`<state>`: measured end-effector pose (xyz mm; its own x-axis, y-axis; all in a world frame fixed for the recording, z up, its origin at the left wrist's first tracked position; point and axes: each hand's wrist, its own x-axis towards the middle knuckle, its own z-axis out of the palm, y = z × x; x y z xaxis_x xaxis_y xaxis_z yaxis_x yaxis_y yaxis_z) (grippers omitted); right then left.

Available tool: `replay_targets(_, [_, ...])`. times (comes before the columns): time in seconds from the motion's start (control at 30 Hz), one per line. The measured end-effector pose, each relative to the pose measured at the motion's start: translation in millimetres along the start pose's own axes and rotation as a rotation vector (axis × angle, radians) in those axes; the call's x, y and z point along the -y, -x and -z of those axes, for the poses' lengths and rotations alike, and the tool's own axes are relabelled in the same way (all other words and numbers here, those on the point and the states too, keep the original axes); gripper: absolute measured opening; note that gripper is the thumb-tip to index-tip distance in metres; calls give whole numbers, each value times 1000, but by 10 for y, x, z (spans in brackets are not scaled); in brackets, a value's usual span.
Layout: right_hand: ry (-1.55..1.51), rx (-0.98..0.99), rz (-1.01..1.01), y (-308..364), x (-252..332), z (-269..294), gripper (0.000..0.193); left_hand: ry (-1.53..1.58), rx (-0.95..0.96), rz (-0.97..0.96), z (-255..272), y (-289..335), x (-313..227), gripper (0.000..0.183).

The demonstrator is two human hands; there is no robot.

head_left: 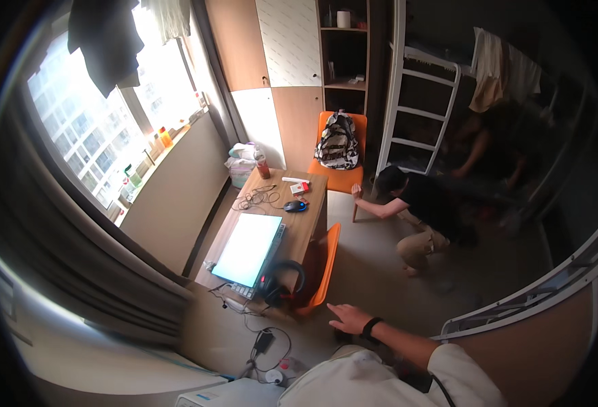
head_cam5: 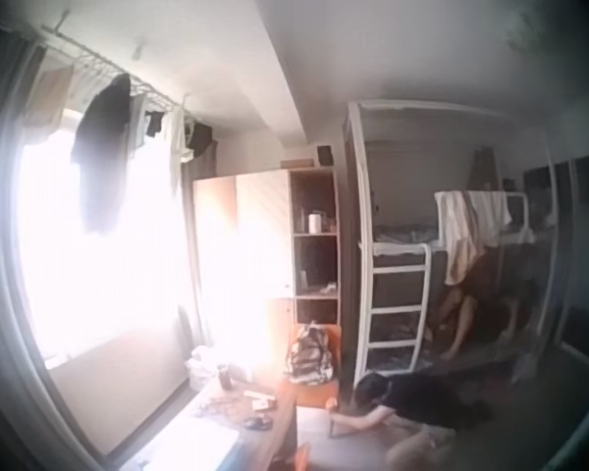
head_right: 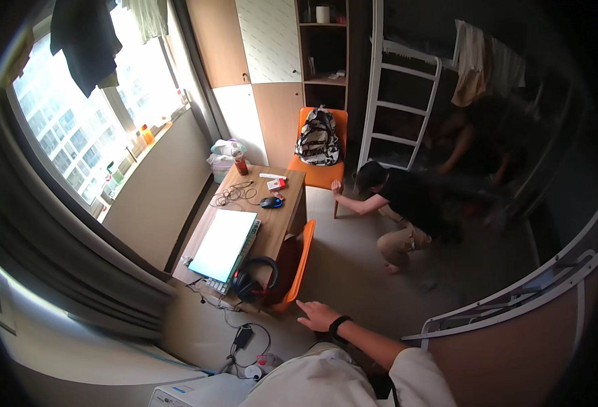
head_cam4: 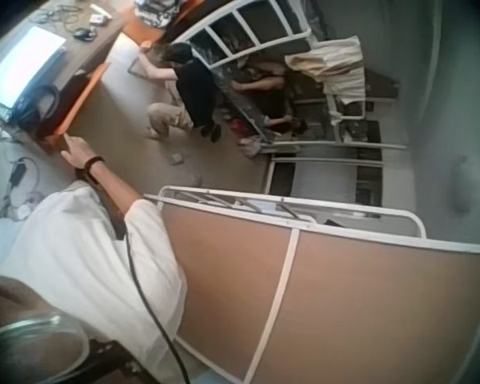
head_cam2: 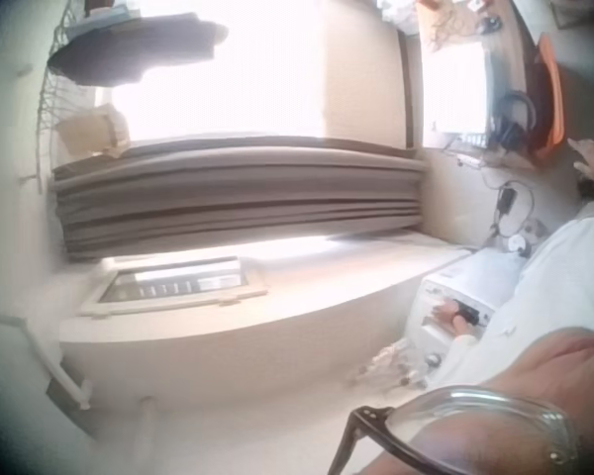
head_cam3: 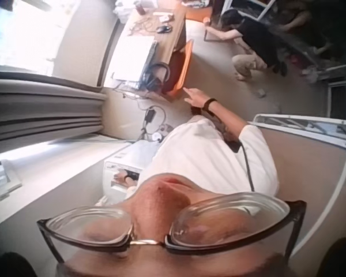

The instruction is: The person walks through a room with bunk beds, puts on a face mask, and enters a kitchenette. They handle a spray bottle and a sponge by a sink.

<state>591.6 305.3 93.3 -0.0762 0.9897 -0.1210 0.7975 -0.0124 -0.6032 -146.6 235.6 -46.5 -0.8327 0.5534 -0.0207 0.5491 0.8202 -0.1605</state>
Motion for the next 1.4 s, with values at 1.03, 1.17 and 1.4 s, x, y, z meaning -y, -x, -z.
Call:
replay_targets(1.03, [101,414,86,-1521,-1081,392,62,-12,-112,79,5,1945,34,67])
replay_targets(1.17, [64,378,94,-1506,-1063,284,56,-41,-237,18,-41,1995,8,69])
replay_targets(1.4, [-3,348,52,-1231,-732,205,50,-108,-462,22,-295,1729,-53,82])
